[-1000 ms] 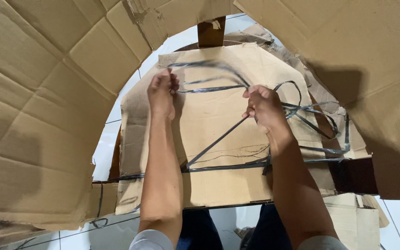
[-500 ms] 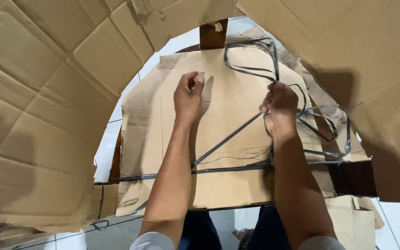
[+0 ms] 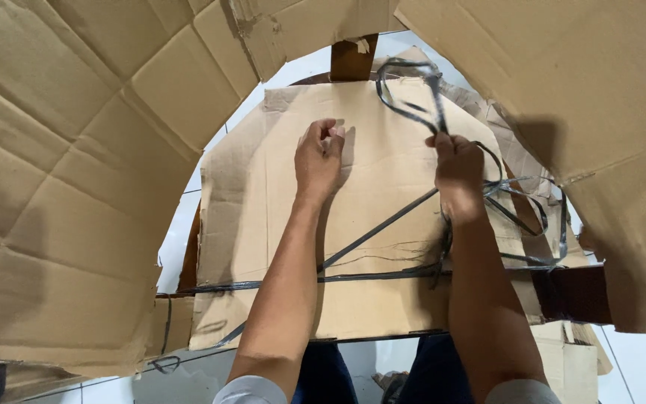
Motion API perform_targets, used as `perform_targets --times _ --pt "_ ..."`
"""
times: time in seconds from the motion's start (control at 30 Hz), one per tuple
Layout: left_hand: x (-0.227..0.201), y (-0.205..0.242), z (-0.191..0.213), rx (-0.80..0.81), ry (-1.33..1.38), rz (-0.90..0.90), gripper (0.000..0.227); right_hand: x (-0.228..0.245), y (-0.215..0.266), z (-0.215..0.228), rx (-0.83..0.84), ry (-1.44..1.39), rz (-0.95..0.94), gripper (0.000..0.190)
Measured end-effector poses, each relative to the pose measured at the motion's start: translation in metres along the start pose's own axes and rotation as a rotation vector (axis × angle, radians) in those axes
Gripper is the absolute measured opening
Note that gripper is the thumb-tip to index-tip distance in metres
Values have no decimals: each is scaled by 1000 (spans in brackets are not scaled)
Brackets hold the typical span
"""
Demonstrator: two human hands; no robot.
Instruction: Wrap a wooden chair in cardboard and secure it with plastic straps.
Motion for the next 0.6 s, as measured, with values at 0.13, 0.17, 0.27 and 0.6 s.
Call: perform_targets --times 0.13,0.17,0.27,0.6 --pt "-9 6 1 10 -34 -15 27 -24 -10 -1 44 216 99 27" --pt "-12 6 2 6 -32 -36 26 -30 -14 -1 31 229 112 28" --pt "-10 7 1 -4 -37 -38 24 -34 -21 -7 -3 225 89 28" --pt "-13 6 -2 34 -104 -16 26 -62 -83 -54 -4 447 270 32"
Point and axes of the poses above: each hand's wrist, its own y-axis away from the middle knuckle, its own z-axis out of the back of the hand, x = y × z, the point moved 9 cm from there along -y, towards the middle knuckle, and after that the axes turned 8 degrees about z, right-handed, at the moved point
